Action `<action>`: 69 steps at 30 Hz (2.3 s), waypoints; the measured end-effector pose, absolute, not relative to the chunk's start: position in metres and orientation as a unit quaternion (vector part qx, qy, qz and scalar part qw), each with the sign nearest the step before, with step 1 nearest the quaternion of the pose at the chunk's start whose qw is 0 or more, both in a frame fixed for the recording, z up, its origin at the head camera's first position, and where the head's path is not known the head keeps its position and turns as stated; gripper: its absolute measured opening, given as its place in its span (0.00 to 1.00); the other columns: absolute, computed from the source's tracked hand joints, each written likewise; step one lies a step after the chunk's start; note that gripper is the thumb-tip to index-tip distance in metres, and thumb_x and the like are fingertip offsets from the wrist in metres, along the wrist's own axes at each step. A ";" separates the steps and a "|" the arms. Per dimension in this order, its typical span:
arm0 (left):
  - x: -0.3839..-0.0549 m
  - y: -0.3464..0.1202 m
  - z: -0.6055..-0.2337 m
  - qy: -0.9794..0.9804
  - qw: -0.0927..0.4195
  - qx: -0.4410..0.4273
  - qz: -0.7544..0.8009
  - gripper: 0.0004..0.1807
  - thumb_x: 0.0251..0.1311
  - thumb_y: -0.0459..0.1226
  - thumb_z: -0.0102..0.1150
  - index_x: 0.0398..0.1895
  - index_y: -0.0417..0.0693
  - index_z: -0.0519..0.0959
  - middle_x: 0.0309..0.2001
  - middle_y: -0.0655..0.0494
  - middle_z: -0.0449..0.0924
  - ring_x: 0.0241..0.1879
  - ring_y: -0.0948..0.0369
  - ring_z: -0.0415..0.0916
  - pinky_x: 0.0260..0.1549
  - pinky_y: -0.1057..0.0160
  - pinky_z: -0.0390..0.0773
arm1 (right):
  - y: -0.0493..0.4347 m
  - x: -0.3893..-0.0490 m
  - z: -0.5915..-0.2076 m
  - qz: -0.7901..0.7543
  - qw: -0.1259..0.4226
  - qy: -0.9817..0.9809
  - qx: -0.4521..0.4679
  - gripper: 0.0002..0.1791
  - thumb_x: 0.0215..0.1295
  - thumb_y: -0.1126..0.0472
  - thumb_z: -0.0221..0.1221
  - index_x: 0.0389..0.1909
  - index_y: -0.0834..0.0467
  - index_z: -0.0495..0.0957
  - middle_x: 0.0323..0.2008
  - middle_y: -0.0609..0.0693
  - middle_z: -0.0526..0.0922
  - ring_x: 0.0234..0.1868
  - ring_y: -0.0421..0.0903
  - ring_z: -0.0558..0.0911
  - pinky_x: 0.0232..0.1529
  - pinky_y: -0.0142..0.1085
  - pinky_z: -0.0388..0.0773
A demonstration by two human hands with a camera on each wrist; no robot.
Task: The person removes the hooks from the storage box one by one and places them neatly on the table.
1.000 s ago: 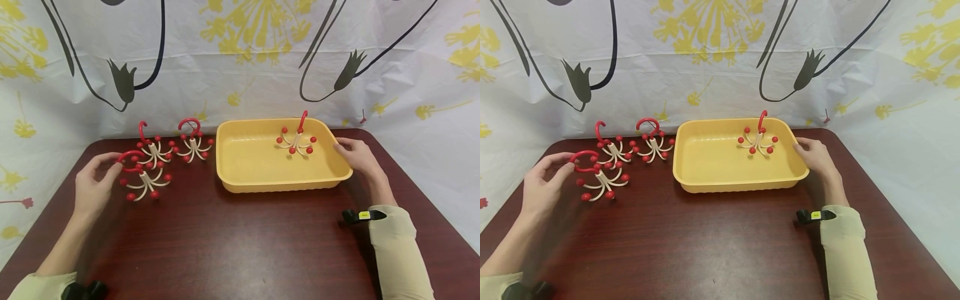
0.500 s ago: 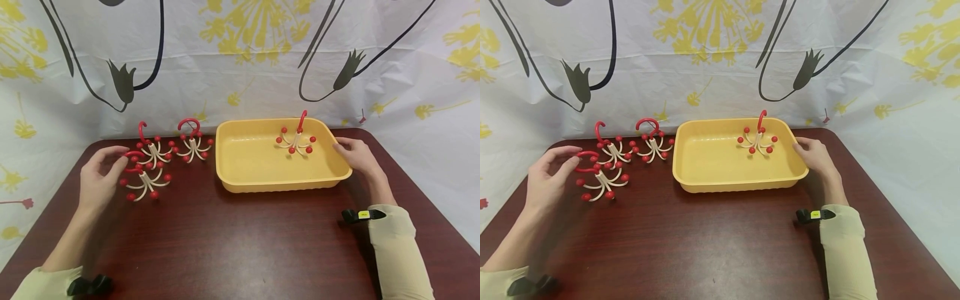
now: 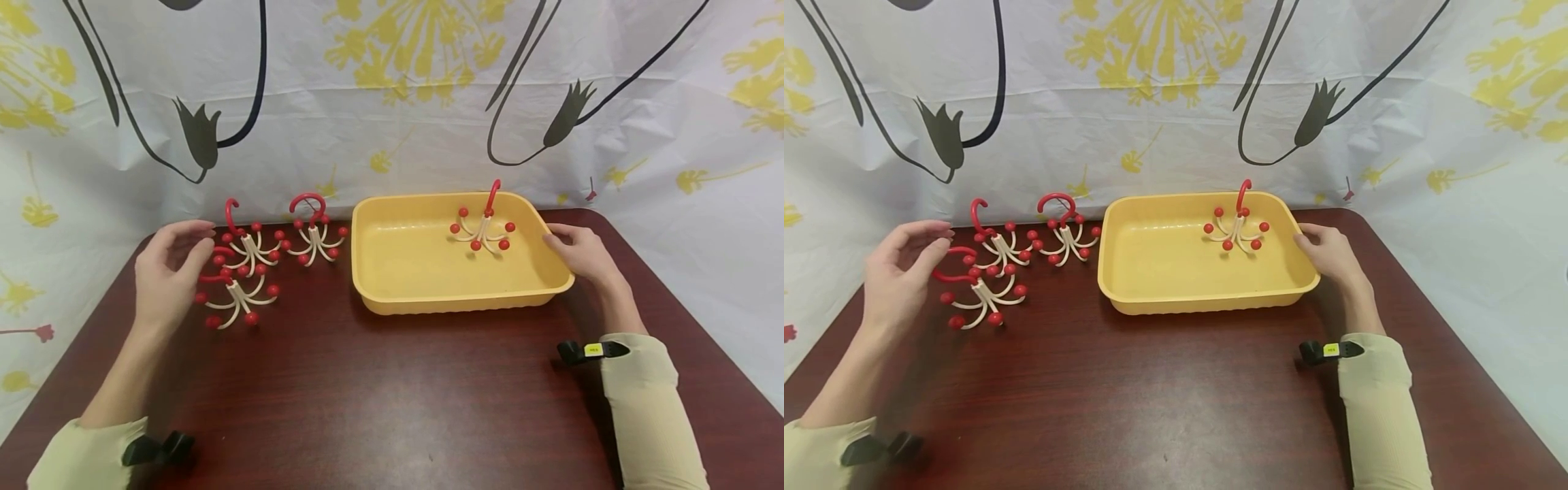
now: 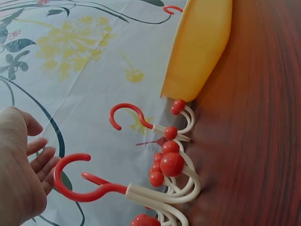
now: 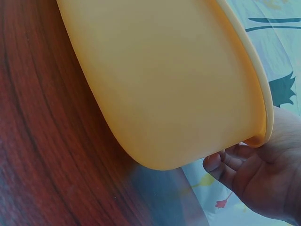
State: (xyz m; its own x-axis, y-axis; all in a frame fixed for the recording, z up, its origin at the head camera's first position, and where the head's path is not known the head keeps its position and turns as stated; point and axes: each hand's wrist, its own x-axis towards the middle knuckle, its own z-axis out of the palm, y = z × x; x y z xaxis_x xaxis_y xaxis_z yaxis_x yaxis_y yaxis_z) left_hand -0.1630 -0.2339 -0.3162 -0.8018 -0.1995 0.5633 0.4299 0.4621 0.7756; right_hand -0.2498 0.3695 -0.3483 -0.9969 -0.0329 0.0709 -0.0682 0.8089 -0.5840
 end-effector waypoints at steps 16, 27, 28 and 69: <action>-0.175 -0.204 -0.308 -0.764 0.307 -0.120 -0.554 0.12 0.67 0.24 0.56 0.51 0.32 0.80 0.45 0.49 0.82 0.43 0.68 0.78 0.46 0.73 0.76 | 0.369 -0.250 -0.348 0.308 0.034 -0.950 0.030 0.31 0.77 0.47 0.52 0.69 0.66 0.70 0.50 0.69 0.82 0.31 0.40 0.82 0.31 0.28 0.76; -0.184 -0.173 -0.313 -0.761 0.270 -0.157 -0.569 0.10 0.68 0.27 0.58 0.49 0.33 0.81 0.47 0.47 0.81 0.43 0.63 0.78 0.45 0.70 0.75 | 0.370 -0.252 -0.349 0.307 0.032 -0.950 0.034 0.30 0.78 0.48 0.51 0.68 0.68 0.70 0.50 0.69 0.82 0.30 0.35 0.80 0.30 0.26 0.75; -0.185 -0.170 -0.314 -0.759 0.266 -0.162 -0.572 0.10 0.68 0.26 0.58 0.49 0.32 0.81 0.47 0.46 0.80 0.42 0.63 0.78 0.45 0.70 0.75 | 0.370 -0.251 -0.349 0.307 0.032 -0.951 0.035 0.30 0.78 0.48 0.51 0.68 0.67 0.70 0.50 0.69 0.82 0.30 0.35 0.80 0.30 0.26 0.75; -0.215 -0.027 -0.345 -0.734 0.181 -0.270 -0.597 0.11 0.63 0.26 0.59 0.49 0.34 0.81 0.42 0.43 0.82 0.43 0.54 0.78 0.44 0.60 0.79 | 0.369 -0.251 -0.348 0.318 0.026 -0.947 0.025 0.32 0.77 0.46 0.52 0.70 0.65 0.70 0.50 0.69 0.82 0.33 0.44 0.84 0.31 0.28 0.78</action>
State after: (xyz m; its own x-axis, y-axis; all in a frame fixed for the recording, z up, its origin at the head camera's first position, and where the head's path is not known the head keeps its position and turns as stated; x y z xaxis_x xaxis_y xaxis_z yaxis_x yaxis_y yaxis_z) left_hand -0.2145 -0.0271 -0.3455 -0.7887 0.1809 0.5876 0.6121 0.1418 0.7780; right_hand -0.2506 0.3691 -0.3481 -0.9973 -0.0315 0.0657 -0.0648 0.7963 -0.6015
